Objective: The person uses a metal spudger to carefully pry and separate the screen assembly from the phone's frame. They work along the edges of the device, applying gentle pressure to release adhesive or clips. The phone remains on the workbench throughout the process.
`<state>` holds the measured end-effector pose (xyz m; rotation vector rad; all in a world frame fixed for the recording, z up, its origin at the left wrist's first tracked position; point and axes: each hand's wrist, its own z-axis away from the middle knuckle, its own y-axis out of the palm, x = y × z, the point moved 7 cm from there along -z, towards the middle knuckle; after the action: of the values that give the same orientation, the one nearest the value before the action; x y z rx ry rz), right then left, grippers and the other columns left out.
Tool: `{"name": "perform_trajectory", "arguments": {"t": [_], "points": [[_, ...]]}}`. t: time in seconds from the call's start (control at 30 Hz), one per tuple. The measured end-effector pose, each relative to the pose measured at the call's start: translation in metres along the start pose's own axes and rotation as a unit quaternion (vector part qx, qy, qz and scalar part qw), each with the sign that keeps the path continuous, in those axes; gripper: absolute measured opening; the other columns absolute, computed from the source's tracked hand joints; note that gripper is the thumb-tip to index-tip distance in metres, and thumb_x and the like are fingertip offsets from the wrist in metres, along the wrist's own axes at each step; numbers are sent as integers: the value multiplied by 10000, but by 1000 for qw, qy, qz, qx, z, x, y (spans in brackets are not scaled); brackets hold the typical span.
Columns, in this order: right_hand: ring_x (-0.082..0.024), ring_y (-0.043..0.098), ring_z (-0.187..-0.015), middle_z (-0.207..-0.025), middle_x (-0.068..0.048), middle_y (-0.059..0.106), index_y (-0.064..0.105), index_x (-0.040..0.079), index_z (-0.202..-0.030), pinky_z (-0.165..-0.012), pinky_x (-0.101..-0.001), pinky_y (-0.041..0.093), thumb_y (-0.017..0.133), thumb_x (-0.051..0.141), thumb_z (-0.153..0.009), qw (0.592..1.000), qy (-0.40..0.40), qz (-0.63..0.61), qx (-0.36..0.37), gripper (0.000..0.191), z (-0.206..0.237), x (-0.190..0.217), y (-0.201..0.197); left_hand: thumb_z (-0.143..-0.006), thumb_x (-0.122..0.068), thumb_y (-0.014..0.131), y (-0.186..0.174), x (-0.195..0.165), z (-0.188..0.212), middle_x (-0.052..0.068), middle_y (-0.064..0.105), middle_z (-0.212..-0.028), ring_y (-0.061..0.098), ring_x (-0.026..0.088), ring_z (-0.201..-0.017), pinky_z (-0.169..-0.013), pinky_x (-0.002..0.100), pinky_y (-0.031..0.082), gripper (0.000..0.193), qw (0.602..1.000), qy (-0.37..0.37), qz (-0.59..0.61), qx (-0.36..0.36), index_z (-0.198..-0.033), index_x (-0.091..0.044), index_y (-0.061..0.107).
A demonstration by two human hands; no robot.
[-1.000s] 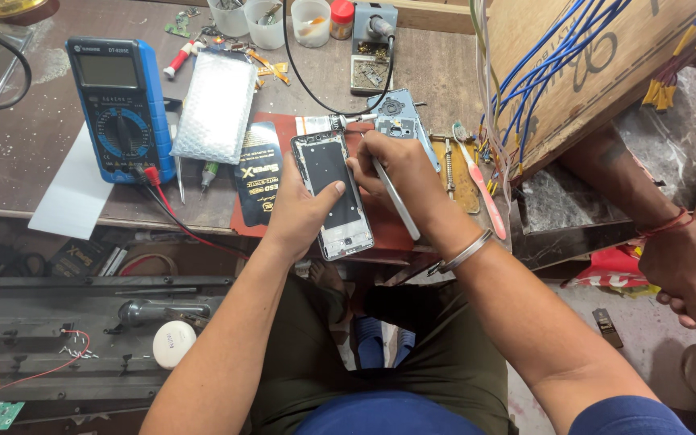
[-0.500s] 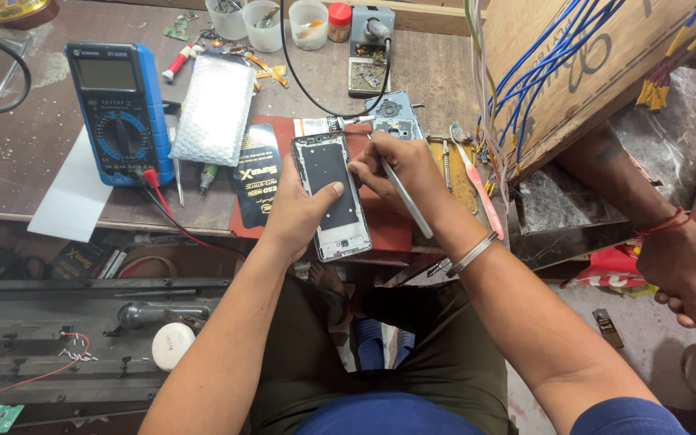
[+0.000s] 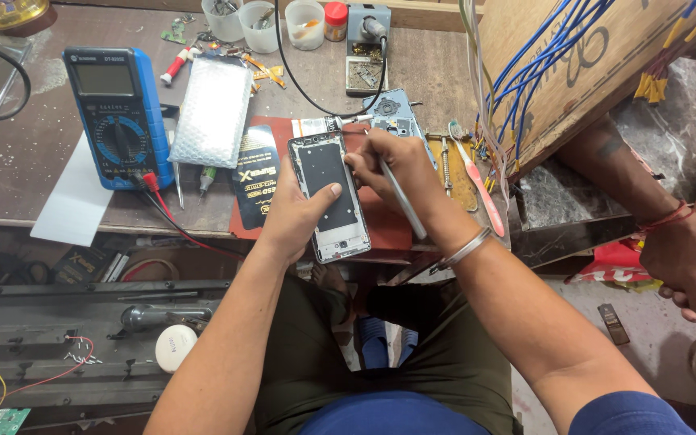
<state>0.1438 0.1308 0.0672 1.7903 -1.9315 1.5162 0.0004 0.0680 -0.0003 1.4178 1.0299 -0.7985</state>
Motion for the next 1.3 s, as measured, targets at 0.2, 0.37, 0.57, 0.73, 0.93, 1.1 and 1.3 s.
{"name": "perform_trajectory", "arguments": {"t": [0.2, 0.37, 0.57, 0.73, 0.93, 1.1, 1.3], "points": [[-127, 787, -807, -843, -84, 744, 457, 36, -784, -637, -263, 609, 764, 63, -939, 994, 31, -101, -2, 345, 0, -1, -13, -894, 68, 607, 2, -2, -2, 134, 620, -1185, 713, 199, -1069, -846, 337, 640, 472, 1000, -5, 7, -12, -1295, -30, 378], [-154, 789, -800, -903, -115, 779, 481, 28, -795, -637, -283, 597, 795, 41, -904, 999, -34, -10, 32, 333, 1, 15, -10, -914, 82, 603, 5, -3, -2, 155, 625, -1187, 715, 205, -1065, -856, 317, 651, 434, 1000, 8, -6, -5, -1270, -22, 378], [-274, 712, -706, -845, -116, 736, 542, 39, -803, -616, -347, 549, 808, 82, -892, 993, -92, 67, 37, 284, -3, 25, -7, -916, 85, 618, 4, -2, -1, 130, 619, -1159, 707, 170, -1011, -807, 307, 642, 400, 999, 12, -44, -22, -1225, -24, 388], [-299, 661, -649, -701, -93, 641, 587, 91, -797, -603, -415, 518, 801, 158, -839, 971, -141, 190, 23, 228, -3, 31, -1, -905, 83, 636, 4, -3, -1, 105, 617, -1154, 685, 145, -1024, -822, 292, 622, 424, 998, 23, -48, -25, -1237, -29, 399], [-314, 665, -774, -772, -95, 633, 558, 89, -850, -656, -437, 513, 791, 150, -737, 958, -180, 214, 61, 266, -5, 34, 7, -896, 63, 653, 4, -6, 0, 89, 604, -1155, 646, 132, -1057, -862, 281, 582, 443, 996, 28, -86, -28, -1251, -35, 405], [-342, 646, -767, -773, -124, 621, 534, 64, -853, -649, -436, 500, 823, 146, -726, 970, -146, 165, 106, 326, -15, 28, 9, -907, 32, 678, 5, -10, 0, 95, 604, -1163, 627, 125, -1062, -848, 281, 569, 415, 987, 35, -156, -32, -1216, -28, 406], [-193, 646, -654, -726, -67, 606, 491, 41, -918, -625, -317, 522, 775, 41, -754, 982, -6, 29, 188, 328, -23, 6, 14, -905, 47, 646, 9, -10, -1, 100, 604, -1174, 636, 125, -1066, -874, 279, 581, 404, 999, 25, -46, -15, -1215, -30, 400]]}}
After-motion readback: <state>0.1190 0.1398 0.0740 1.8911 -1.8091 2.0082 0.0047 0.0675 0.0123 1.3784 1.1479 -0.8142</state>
